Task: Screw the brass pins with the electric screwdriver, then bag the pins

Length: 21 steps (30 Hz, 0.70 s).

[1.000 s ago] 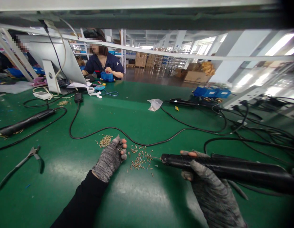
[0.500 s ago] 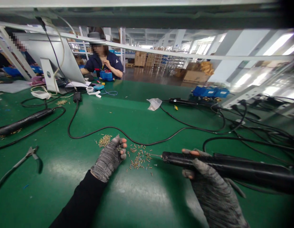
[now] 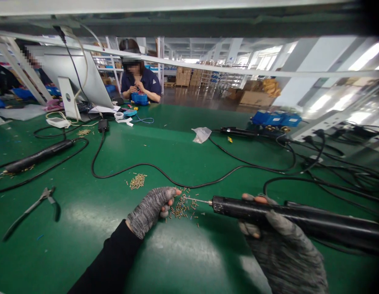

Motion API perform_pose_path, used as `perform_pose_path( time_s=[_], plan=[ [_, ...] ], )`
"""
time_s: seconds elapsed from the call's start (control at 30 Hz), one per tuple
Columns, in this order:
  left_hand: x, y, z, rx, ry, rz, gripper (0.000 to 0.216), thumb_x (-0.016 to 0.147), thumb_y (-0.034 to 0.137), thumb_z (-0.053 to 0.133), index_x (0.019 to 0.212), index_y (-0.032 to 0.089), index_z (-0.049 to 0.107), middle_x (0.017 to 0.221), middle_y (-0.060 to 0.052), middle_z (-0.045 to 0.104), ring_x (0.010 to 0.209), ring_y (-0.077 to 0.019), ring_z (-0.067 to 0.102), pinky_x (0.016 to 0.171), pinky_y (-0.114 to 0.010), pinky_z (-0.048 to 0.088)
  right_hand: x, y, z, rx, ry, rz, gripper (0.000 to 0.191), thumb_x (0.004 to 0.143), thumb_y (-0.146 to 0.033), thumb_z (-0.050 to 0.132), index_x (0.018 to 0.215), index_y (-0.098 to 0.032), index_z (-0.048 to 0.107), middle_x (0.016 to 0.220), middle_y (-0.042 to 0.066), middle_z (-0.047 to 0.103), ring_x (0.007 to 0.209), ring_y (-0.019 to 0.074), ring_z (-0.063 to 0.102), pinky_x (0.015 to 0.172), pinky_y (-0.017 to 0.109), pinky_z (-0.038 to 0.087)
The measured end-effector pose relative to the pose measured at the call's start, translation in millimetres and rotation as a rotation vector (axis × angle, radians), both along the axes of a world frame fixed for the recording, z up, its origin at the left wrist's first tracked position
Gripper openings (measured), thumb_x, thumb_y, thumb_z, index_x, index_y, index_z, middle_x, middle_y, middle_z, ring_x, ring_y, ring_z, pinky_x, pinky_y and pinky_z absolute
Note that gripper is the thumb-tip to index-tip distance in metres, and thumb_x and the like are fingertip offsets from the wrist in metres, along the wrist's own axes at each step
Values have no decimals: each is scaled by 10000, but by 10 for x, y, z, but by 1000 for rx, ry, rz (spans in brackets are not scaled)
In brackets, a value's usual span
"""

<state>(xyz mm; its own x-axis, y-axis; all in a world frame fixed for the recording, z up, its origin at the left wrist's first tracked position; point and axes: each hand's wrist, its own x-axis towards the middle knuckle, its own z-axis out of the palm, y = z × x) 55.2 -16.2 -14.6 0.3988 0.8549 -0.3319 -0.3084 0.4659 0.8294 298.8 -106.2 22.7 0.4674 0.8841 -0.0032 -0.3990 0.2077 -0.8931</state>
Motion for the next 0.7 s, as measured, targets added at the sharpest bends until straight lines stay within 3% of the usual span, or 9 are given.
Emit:
perform_pose_path(
  time_s=[0.1,0.33,0.5,0.7],
  plan=[
    [-14,-26,-15,84,48,-94,457,738,467,719,1057,140,703,678,39,445,478,-22,297,428,-175,185,-23,-10,25,-4,15,10,299,627,-358,874,886,-282,746,1145,46,621,891,230,587,531,252,539],
    [-36,-91,76,164,65,-187,427,793,455,673,1104,163,691,658,59,324,501,-44,241,457,-213,152,-72,28,130,-52,63,22,334,585,-396,887,852,-253,747,1025,59,665,616,135,521,463,257,484],
    [-29,-69,26,198,2,-263,400,821,442,643,1099,158,683,638,66,296,487,-48,198,453,-224,125,-80,29,120,-11,58,13,287,601,-386,884,827,-272,750,1024,36,668,654,147,542,471,249,486],
    [-23,-85,60,201,115,-257,344,788,414,692,1005,148,695,545,65,360,458,-50,251,447,-220,125,-48,29,90,5,52,43,238,664,-378,845,859,-280,750,1043,36,667,643,144,544,480,261,493]
  ],
)
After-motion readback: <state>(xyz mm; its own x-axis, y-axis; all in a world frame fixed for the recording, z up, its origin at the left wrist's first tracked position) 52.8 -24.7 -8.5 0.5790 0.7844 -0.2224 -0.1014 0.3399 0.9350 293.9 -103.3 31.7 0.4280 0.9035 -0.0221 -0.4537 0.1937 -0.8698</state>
